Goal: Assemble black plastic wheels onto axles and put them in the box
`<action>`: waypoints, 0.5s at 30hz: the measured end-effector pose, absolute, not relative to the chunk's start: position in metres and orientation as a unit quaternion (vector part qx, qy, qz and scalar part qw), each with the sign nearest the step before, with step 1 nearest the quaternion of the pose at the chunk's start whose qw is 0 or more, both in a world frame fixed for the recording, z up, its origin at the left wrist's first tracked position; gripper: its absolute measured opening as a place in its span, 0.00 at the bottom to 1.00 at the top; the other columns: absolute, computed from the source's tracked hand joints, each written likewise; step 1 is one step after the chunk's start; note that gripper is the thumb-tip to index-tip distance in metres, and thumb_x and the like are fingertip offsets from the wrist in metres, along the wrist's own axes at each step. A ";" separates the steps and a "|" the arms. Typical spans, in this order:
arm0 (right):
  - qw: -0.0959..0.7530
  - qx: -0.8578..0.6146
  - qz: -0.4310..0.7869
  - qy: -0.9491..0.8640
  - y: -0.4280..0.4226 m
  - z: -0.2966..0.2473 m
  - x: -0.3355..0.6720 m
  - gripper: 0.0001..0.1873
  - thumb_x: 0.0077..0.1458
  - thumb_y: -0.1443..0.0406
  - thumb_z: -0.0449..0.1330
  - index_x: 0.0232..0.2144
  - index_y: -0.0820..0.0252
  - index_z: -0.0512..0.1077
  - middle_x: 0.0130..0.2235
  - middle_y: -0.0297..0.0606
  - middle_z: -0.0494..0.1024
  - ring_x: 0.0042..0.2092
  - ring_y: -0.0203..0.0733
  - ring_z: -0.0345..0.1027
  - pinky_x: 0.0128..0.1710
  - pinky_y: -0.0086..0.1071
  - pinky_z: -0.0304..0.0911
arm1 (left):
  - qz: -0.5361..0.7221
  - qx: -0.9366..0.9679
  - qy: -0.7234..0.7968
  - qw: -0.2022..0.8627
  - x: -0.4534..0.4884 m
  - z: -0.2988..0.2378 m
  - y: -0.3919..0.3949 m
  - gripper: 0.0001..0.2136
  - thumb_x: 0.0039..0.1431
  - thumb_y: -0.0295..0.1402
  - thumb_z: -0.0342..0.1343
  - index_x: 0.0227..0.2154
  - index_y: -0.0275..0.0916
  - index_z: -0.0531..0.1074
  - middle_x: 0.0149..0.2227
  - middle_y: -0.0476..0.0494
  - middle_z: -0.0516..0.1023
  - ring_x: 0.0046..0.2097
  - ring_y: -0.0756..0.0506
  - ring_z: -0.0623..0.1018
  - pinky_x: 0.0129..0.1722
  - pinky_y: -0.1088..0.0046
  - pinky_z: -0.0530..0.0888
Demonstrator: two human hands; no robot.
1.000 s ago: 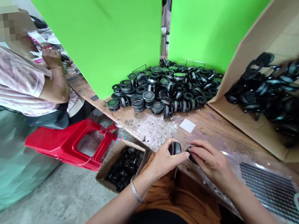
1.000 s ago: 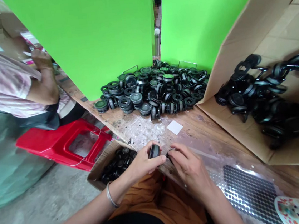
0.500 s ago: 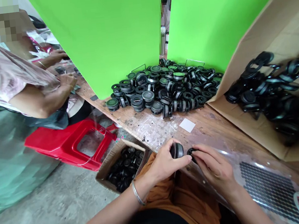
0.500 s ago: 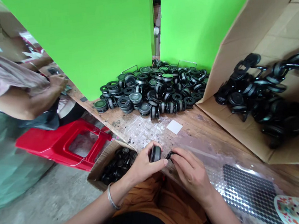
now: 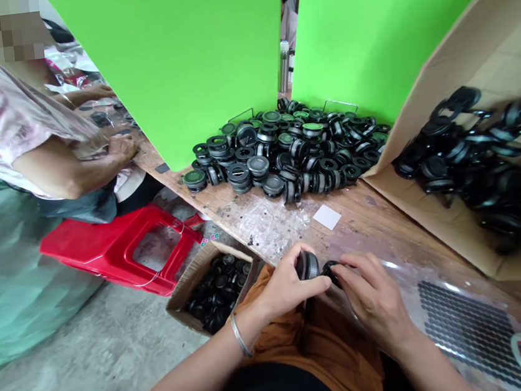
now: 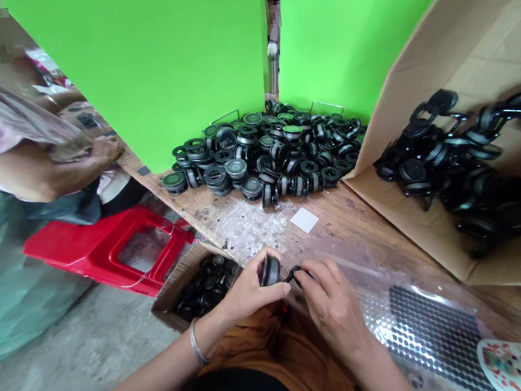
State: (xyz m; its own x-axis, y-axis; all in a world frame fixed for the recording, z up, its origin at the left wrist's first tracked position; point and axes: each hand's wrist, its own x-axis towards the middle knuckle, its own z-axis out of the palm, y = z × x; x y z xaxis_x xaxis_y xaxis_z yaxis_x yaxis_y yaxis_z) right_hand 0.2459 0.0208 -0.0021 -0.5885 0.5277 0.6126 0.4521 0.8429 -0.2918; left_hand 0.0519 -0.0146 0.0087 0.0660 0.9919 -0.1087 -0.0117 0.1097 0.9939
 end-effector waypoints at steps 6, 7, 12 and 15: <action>0.362 -0.287 0.009 -0.887 0.016 -0.006 0.243 0.20 0.56 0.74 0.59 0.51 0.57 0.71 0.49 0.47 0.72 0.50 0.51 0.64 0.47 0.48 0.67 | 0.504 0.436 0.474 0.576 0.055 0.009 -0.016 0.16 0.47 0.34 0.63 0.34 0.40 0.62 0.26 0.56 0.59 0.29 0.51 0.59 0.30 0.75 0.58; 0.366 -0.295 0.004 -0.883 0.015 -0.008 0.241 0.19 0.56 0.74 0.59 0.50 0.57 0.71 0.49 0.47 0.72 0.51 0.51 0.63 0.48 0.49 0.67 | 0.505 0.436 0.472 0.576 0.055 0.009 -0.017 0.16 0.46 0.33 0.63 0.34 0.40 0.61 0.26 0.56 0.59 0.29 0.51 0.59 0.29 0.75 0.58; 0.367 -0.336 0.068 -0.865 0.011 -0.005 0.233 0.12 0.57 0.72 0.58 0.43 0.57 0.75 0.47 0.46 0.74 0.49 0.50 0.65 0.46 0.47 0.67 | 0.501 0.431 0.484 0.573 0.055 0.001 -0.020 0.16 0.45 0.32 0.65 0.33 0.40 0.62 0.27 0.56 0.60 0.30 0.51 0.60 0.31 0.75 0.59; 0.382 -0.356 0.192 -0.831 0.013 0.005 0.237 0.11 0.60 0.70 0.56 0.41 0.56 0.76 0.48 0.45 0.73 0.49 0.46 0.67 0.47 0.42 0.67 | 0.511 0.425 0.475 0.577 0.053 -0.006 -0.020 0.16 0.47 0.33 0.64 0.35 0.40 0.63 0.29 0.55 0.61 0.31 0.51 0.61 0.32 0.74 0.59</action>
